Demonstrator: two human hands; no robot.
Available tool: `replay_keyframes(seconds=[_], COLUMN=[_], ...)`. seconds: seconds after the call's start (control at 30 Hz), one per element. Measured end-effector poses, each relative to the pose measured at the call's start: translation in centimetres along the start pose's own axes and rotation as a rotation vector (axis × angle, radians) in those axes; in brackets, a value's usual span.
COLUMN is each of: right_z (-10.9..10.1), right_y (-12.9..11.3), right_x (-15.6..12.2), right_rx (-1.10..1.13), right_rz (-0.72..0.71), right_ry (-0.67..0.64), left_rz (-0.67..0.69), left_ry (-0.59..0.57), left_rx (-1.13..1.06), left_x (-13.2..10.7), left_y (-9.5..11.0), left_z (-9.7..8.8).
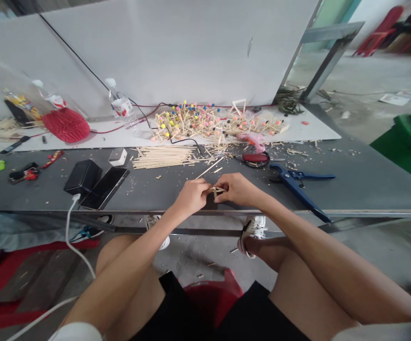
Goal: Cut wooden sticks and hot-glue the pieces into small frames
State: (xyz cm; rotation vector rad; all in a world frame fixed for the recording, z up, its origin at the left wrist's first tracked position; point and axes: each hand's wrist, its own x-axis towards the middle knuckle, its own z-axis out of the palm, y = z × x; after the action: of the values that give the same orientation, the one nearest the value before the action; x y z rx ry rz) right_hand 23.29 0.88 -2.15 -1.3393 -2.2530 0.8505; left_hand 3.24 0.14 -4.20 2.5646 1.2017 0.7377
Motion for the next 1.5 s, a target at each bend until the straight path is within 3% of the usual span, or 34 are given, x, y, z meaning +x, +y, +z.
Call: replay_keyframes(seconds=[1.5], right_z=[-0.09], right_y=[-0.13], right_x=[-0.06], right_rx=[0.014], right_rz=[0.017], right_ry=[-0.015], left_rz=[-0.012], left_ry=[-0.005], left_rx=[0.008], left_x=[-0.12], left_y=[0.04], left_z=[0.11])
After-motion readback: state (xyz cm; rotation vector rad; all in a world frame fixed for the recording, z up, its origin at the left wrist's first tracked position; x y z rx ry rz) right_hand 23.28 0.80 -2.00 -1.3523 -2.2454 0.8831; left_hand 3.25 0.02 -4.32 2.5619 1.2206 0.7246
